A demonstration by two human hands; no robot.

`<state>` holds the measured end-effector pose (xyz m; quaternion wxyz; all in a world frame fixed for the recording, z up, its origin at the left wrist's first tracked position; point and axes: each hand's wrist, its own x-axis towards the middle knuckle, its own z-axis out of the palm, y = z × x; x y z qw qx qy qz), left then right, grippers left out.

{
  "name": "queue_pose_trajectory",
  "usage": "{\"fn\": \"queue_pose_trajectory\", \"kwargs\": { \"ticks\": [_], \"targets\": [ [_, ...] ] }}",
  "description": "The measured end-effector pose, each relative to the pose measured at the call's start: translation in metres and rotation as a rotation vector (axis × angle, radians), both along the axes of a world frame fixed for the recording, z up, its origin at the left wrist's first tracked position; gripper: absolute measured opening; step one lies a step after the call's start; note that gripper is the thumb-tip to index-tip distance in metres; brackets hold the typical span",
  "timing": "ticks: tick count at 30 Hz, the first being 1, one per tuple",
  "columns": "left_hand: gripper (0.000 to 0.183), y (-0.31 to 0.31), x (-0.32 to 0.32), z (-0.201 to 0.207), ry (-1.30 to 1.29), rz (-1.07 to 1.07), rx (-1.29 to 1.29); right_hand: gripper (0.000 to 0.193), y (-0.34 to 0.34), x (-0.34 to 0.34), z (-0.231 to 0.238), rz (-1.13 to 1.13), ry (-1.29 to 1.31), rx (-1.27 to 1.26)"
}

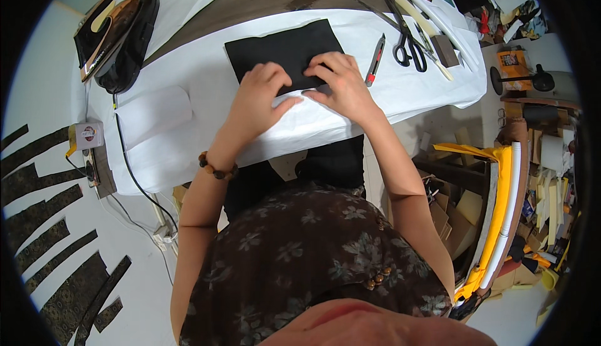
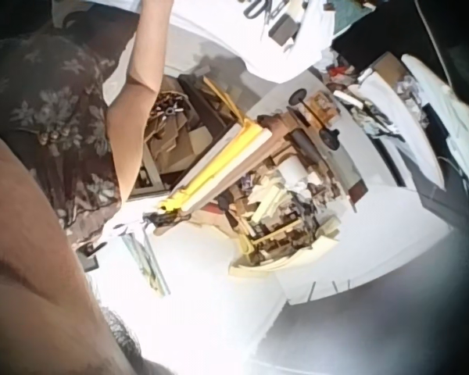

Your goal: The person folds a black fabric piece on a white work surface, aligning edges and smoothing creases. The person then uses a red marking tool to draw lines on the folded fabric.

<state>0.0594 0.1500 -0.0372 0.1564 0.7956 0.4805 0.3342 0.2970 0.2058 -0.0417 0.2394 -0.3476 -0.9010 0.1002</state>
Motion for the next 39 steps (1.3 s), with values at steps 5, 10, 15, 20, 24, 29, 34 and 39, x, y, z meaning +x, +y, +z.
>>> {"fn": "queue_pose_trajectory", "kwargs": {
  "ticks": [5,10,15,20,24,29,34,39],
  "targets": [
    [0.054,0.068,-0.026,-0.002,0.003,0.175,0.139,0.102,0.007,0.001,-0.003,-0.373,0.279,-0.024],
    [0.081,0.101,-0.032,-0.006,0.252,0.174,-0.306,0.095,0.017,-0.008,-0.007,-0.525,0.369,-0.576],
    [0.083,0.051,-0.031,0.011,0.271,0.313,-0.507,0.079,0.044,-0.021,-0.008,-0.289,0.17,-0.435],
    [0.069,-0.009,-0.035,-0.009,-0.004,0.444,-0.541,0.039,0.025,-0.043,0.006,0.09,0.008,0.159],
    [0.058,-0.024,-0.035,-0.025,-0.11,0.365,-0.395,0.037,-0.001,-0.054,0.012,0.3,-0.19,0.035],
    [0.054,-0.015,-0.036,-0.028,-0.136,0.267,-0.484,0.038,0.006,-0.055,0.005,0.291,-0.269,0.167],
    [0.054,-0.014,-0.04,-0.029,-0.138,0.238,-0.527,0.04,0.015,-0.056,0.007,0.192,-0.291,0.181],
    [0.044,-0.016,-0.039,-0.033,-0.19,0.217,-0.49,0.039,0.024,-0.055,-0.003,0.062,-0.26,0.186]
  ]
}}
